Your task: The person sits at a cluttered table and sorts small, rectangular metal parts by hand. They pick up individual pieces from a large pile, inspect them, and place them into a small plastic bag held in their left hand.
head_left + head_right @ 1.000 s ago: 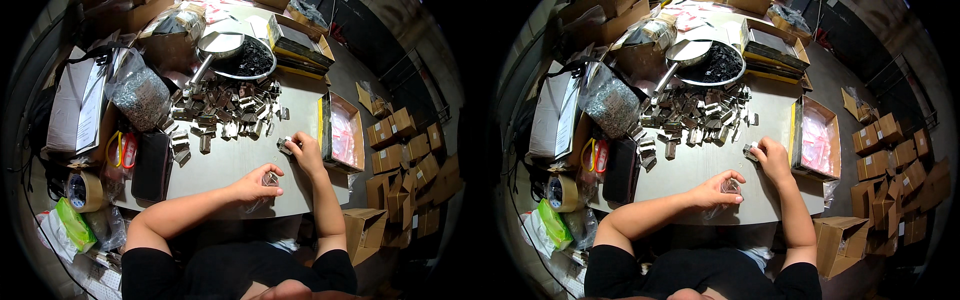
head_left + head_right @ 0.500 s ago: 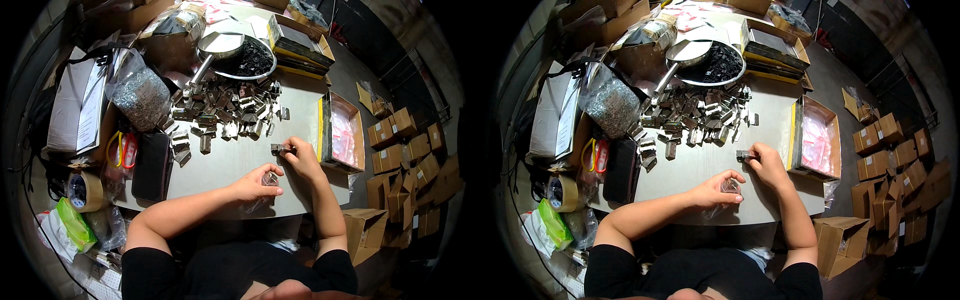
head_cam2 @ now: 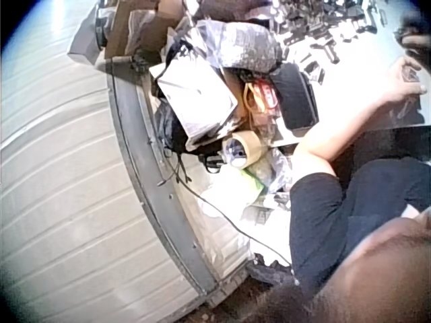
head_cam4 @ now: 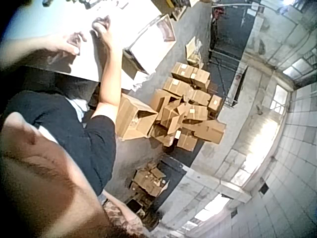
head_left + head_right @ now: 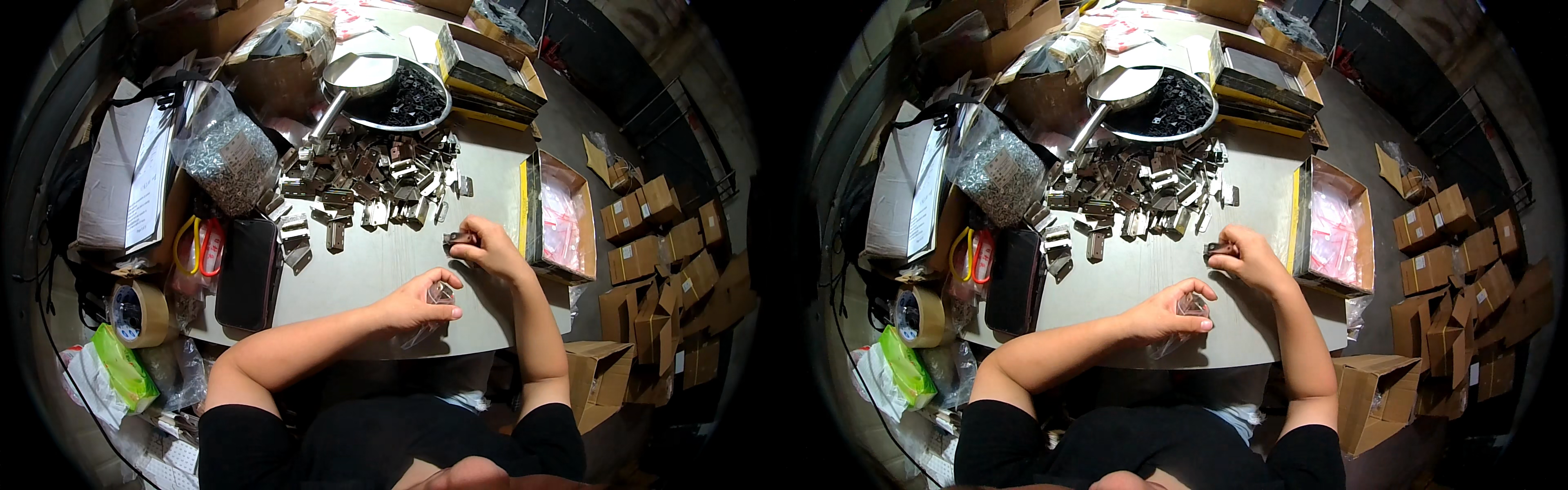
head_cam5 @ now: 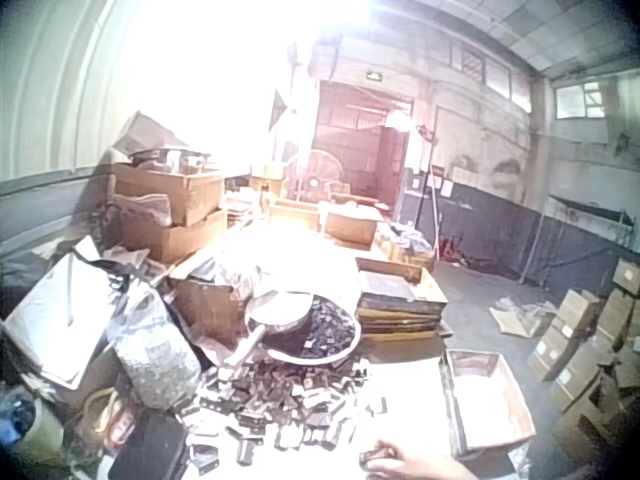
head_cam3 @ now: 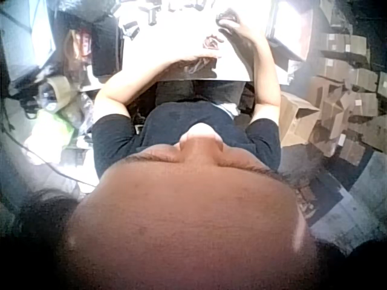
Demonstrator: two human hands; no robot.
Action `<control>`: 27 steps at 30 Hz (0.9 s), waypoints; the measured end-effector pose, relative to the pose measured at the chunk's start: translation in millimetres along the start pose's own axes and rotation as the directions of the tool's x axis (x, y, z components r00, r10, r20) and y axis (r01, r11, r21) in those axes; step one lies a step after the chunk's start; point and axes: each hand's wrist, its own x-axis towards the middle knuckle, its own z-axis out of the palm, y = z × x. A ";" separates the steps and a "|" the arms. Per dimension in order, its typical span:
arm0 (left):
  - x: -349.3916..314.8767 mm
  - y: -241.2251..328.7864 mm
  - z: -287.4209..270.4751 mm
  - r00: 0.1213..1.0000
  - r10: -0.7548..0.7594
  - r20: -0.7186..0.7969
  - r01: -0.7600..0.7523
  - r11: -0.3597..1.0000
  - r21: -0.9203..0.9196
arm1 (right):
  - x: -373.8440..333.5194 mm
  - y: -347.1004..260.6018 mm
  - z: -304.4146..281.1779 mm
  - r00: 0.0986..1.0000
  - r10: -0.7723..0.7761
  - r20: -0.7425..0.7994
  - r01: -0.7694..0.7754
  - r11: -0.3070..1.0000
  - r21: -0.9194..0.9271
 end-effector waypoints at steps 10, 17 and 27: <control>-1.3 1.0 1.2 1.000 0.004 -0.010 -0.004 1.000 -0.003 | -6.2 3.9 7.4 0.924 -0.382 -0.008 0.364 0.886 -0.287; 0.6 -2.8 -3.7 1.000 0.018 0.017 -0.019 0.999 0.030 | -22.9 -4.2 30.6 0.880 -0.460 -0.120 0.339 0.785 -0.518; 0.9 -2.2 -2.5 1.000 0.006 0.011 -0.006 1.000 0.015 | -24.1 -0.5 28.4 0.839 -0.434 -0.329 0.295 0.870 -0.395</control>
